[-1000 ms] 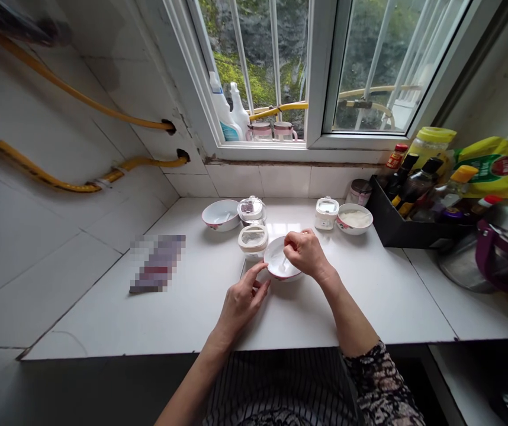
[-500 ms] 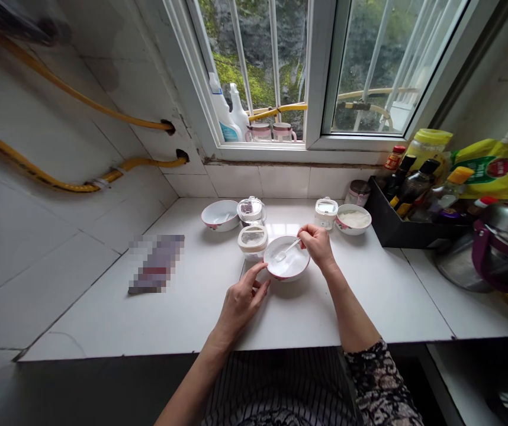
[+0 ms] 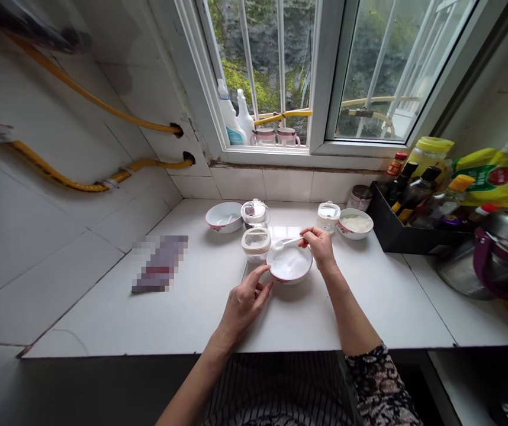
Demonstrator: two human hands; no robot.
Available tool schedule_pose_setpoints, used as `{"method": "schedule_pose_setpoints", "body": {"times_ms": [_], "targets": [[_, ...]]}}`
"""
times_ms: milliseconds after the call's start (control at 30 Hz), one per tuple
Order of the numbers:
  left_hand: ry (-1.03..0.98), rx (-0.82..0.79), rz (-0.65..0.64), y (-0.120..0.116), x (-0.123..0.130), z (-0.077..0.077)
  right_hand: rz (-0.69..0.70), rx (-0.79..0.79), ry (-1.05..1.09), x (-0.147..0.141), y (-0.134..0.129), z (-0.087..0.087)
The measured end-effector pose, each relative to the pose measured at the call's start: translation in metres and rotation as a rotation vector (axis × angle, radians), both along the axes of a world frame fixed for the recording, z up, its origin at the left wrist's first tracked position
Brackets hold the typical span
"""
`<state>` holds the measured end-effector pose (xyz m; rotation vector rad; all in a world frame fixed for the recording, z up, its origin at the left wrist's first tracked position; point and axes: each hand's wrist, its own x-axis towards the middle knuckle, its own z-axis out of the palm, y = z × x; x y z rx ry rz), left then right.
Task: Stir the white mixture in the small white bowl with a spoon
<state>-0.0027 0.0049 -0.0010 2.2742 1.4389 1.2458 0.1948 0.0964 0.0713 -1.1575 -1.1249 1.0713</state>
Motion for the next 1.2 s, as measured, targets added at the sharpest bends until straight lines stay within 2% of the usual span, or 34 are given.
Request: {"method": "schedule_pose_setpoints", "body": {"times_ms": [100, 200, 233, 367, 467, 533, 667, 733, 867, 1000, 1100, 1200], "targets": [[-0.001, -0.012, -0.007, 0.000, 0.000, 0.000, 0.005, 0.043, 0.002, -0.011, -0.001, -0.002], [-0.006, -0.015, -0.011, 0.001, 0.000, -0.001, -0.012, 0.166, -0.075, -0.026, -0.006, -0.004], [-0.009, -0.012, -0.014, 0.001, 0.000, -0.001, -0.024, 0.246, -0.141, -0.031, -0.008, -0.004], [-0.014, -0.010, -0.016, 0.001, 0.000, -0.001, 0.024, 0.646, -0.641, -0.041, -0.017, -0.004], [-0.017, -0.031, -0.010, 0.001, 0.000, -0.001, 0.030, 0.779, -0.815, -0.040, -0.020, -0.002], [-0.018, -0.039, -0.012, 0.001, -0.001, -0.002, -0.017, 0.740, -0.773, -0.036, -0.020, -0.001], [-0.013, -0.039, -0.015, 0.000, -0.001, -0.001, -0.145, 0.532, -0.554, -0.018, -0.017, 0.002], [-0.009, -0.036, -0.013, 0.000, -0.001, -0.001, -0.163, 0.466, -0.553, -0.007, -0.015, 0.004], [-0.005, -0.009, -0.010, 0.000, -0.001, -0.001, -0.111, 0.546, -0.769, 0.006, -0.013, 0.007], [-0.004, -0.013, 0.002, 0.000, -0.001, -0.001, 0.029, 0.615, -0.896, 0.000, -0.015, 0.003], [-0.013, -0.015, -0.004, 0.000, -0.002, -0.002, 0.094, 0.586, -0.933, -0.008, -0.016, -0.002], [-0.016, -0.022, -0.010, 0.000, -0.002, -0.002, 0.090, 0.504, -0.879, -0.010, -0.015, -0.004]]}}
